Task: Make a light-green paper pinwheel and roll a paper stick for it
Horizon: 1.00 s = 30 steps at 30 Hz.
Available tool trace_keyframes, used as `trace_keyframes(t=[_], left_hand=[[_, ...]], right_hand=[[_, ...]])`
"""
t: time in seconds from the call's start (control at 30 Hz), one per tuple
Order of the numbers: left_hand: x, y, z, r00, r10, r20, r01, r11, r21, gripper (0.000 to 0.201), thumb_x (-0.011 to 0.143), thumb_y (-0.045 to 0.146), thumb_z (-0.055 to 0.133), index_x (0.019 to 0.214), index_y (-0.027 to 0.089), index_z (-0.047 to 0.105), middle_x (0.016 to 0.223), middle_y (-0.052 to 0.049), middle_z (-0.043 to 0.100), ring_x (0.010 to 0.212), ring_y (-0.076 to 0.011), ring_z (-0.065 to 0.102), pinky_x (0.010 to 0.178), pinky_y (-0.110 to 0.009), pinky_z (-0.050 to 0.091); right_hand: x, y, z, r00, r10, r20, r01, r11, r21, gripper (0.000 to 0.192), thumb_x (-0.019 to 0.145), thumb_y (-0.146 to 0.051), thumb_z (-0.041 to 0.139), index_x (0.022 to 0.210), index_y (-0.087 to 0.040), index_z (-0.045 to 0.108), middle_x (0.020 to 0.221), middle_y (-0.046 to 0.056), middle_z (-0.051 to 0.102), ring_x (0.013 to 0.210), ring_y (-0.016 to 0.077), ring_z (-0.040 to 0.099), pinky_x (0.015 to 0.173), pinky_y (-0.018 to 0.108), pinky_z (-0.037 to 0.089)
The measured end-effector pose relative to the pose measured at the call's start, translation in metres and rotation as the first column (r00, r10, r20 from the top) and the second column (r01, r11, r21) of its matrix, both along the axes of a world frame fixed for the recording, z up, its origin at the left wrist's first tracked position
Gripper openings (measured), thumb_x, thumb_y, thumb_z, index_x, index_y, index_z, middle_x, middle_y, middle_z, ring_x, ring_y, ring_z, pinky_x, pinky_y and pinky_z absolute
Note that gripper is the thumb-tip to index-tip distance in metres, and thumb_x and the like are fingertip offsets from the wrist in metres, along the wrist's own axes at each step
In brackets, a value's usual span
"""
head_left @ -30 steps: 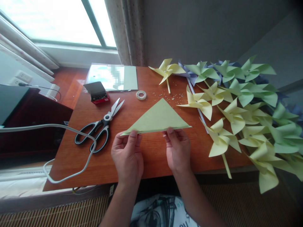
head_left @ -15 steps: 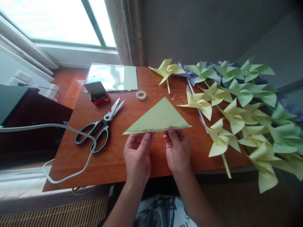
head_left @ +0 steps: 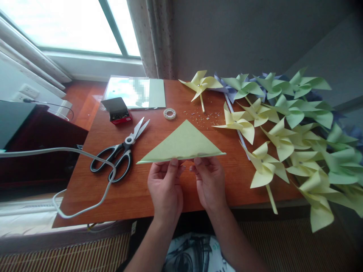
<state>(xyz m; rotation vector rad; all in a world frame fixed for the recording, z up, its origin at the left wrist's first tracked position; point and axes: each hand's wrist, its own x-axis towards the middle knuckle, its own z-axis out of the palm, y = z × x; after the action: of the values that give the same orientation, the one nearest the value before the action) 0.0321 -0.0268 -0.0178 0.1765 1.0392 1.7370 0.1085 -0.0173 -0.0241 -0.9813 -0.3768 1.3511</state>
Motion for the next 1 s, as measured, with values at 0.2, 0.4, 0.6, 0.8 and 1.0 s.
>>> trace_keyframes(t=[0.2,0.4,0.6,0.8,1.0], left_hand=[[0.0017,0.0015,0.0002,0.999,0.007,0.031,-0.007,1.000,-0.004,0.025,0.069,0.019,0.092,0.084,0.016,0.072,0.084,0.000,0.077,0.074,-0.0091,0.073,0.067,-0.015,0.058],[0.0025,0.0013,0.0011,0.999,-0.004,0.038,0.004,1.000,0.017,0.023,0.070,0.019,0.091,0.086,0.017,0.075,0.084,0.000,0.078,0.073,-0.0081,0.072,0.068,-0.015,0.059],[0.0056,0.0009,0.0021,0.999,0.009,0.031,-0.008,1.000,-0.021,0.025,0.065,0.024,0.094,0.082,0.017,0.077,0.081,-0.001,0.079,0.070,-0.0101,0.074,0.067,-0.017,0.061],[0.0053,0.0029,0.0047,0.999,0.027,0.030,-0.026,0.999,-0.035,0.028,0.063,0.024,0.095,0.082,0.016,0.076,0.080,0.000,0.079,0.065,-0.0091,0.073,0.063,-0.016,0.060],[0.0056,0.0034,0.0041,0.997,0.067,-0.033,-0.068,0.997,-0.042,0.030,0.062,0.027,0.096,0.080,0.016,0.075,0.076,0.000,0.079,0.064,-0.0095,0.073,0.063,-0.016,0.060]], right_hand=[[-0.0001,-0.0024,-0.0004,1.000,-0.007,0.008,0.007,1.000,0.008,0.020,0.073,-0.026,0.089,0.085,-0.020,0.075,0.080,-0.001,0.078,0.070,0.0112,0.068,0.061,0.020,0.054],[-0.0030,-0.0035,-0.0027,0.999,-0.034,0.022,0.034,0.999,0.001,0.021,0.075,-0.029,0.088,0.087,-0.020,0.073,0.081,-0.001,0.077,0.070,0.0100,0.067,0.064,0.020,0.052],[-0.0028,-0.0032,-0.0013,0.997,-0.076,0.007,0.076,0.997,0.004,0.022,0.075,-0.029,0.088,0.087,-0.020,0.072,0.081,-0.002,0.075,0.069,0.0089,0.064,0.066,0.019,0.052],[-0.0054,-0.0064,-0.0049,0.997,-0.062,0.042,0.062,0.998,-0.003,0.022,0.077,-0.032,0.087,0.087,-0.020,0.072,0.082,-0.001,0.075,0.072,0.0099,0.065,0.066,0.021,0.053],[-0.0072,-0.0047,-0.0038,0.998,-0.066,0.020,0.067,0.998,-0.006,0.021,0.073,-0.029,0.090,0.084,-0.020,0.074,0.078,-0.003,0.076,0.064,0.0080,0.063,0.064,0.019,0.053]])
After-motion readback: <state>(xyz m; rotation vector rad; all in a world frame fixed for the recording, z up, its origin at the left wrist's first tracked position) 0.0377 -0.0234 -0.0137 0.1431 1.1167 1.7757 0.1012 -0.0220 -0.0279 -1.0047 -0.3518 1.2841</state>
